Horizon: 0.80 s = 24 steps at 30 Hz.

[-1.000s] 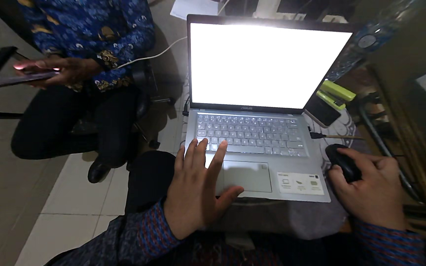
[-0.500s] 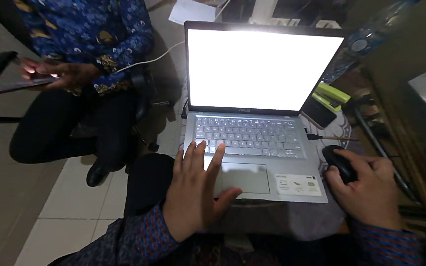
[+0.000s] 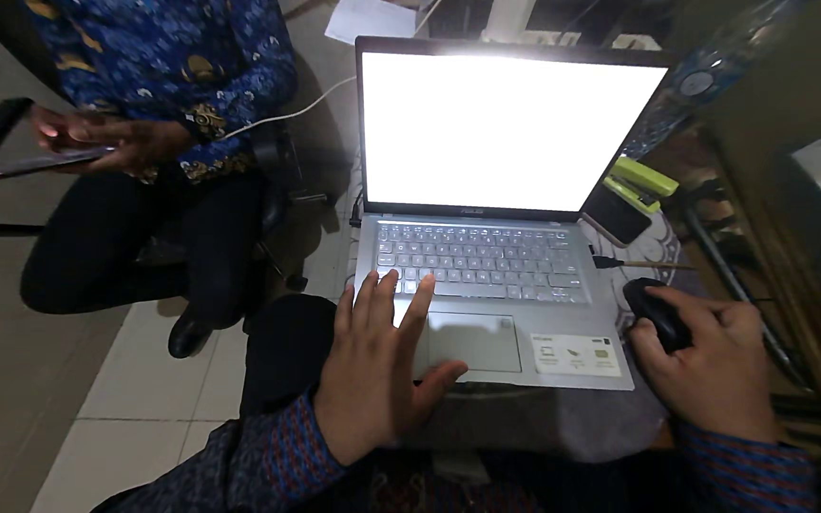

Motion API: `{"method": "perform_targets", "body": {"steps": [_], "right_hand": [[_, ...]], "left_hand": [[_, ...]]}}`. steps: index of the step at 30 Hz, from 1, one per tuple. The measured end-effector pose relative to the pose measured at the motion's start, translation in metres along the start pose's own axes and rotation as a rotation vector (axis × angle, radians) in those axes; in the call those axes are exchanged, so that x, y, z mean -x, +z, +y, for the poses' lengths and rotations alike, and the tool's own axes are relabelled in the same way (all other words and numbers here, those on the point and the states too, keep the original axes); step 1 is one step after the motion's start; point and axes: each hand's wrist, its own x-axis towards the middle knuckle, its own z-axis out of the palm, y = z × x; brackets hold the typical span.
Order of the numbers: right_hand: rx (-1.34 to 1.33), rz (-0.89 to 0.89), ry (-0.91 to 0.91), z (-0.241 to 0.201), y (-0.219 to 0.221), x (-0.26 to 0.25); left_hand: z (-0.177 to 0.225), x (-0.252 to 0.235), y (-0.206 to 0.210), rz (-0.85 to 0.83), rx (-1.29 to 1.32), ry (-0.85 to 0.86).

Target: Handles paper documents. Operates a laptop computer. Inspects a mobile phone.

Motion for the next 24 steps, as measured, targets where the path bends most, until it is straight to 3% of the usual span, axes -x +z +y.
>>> {"method": "perform_targets", "body": {"steps": [24], "right_hand": [[-0.011,0.022,0.035,-0.0015,-0.0023,-0.0001]], "left_hand": [[-0.0002,-0.0002,0.0006,0.003,-0.012,0.008]]}}
